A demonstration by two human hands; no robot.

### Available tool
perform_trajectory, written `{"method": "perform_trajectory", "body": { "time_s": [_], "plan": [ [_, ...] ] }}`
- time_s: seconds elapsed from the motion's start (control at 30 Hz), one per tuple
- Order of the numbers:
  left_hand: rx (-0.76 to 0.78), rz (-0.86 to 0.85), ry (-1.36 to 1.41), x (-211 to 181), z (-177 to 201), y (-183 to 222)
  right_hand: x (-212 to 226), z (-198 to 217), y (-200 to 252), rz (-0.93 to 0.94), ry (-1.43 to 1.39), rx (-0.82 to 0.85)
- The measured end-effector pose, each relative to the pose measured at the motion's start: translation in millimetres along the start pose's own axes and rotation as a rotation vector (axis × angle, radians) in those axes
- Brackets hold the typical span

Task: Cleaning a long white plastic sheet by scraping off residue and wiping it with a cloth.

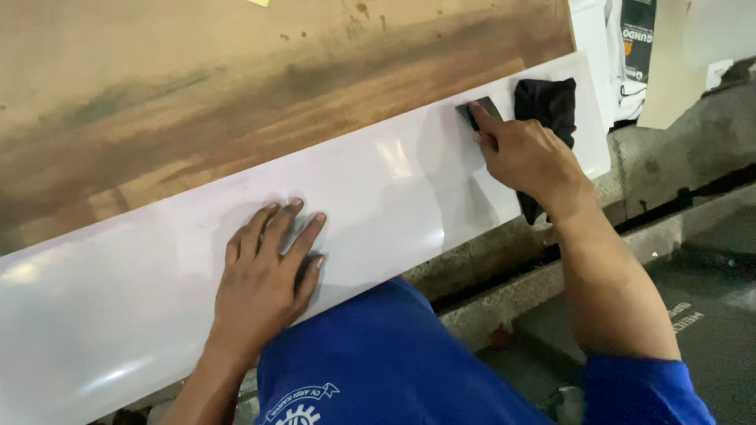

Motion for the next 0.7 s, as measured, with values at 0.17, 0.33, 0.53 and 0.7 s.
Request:
{"method": "perform_trajectory", "body": {
  "time_s": [0.17,0.33,0.53,0.7],
  "plan": [
    [-0.029,-0.017,0.002,0.2,3.2,-3.0,-5.8,-3.4,2.6,-0.042,0.017,0.030],
    [0.005,-0.004,0.004,-0.2,-0.1,1.8,-2.4,-8.6,10.2,-0.026,0.002,0.046],
    [0.002,-0.006,0.000,0.4,0.4,2.4,-4.2,-7.5,10.1,-0.042,0.037,0.056],
    [0.025,-0.007,0.032,-3.4,-2.9,6.7,-4.2,-8.7,14.1,-0.088,0.023,0.099]
  ]
}}
Point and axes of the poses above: each hand's wrist, its own y-axis away from the middle knuckle, its own z-axis out of the back of the hand, x = y × z, the point moved 10 cm from there along -y, towards the middle knuckle, and after that the axes turned 1 degree about -x, right-handed, at the moved point
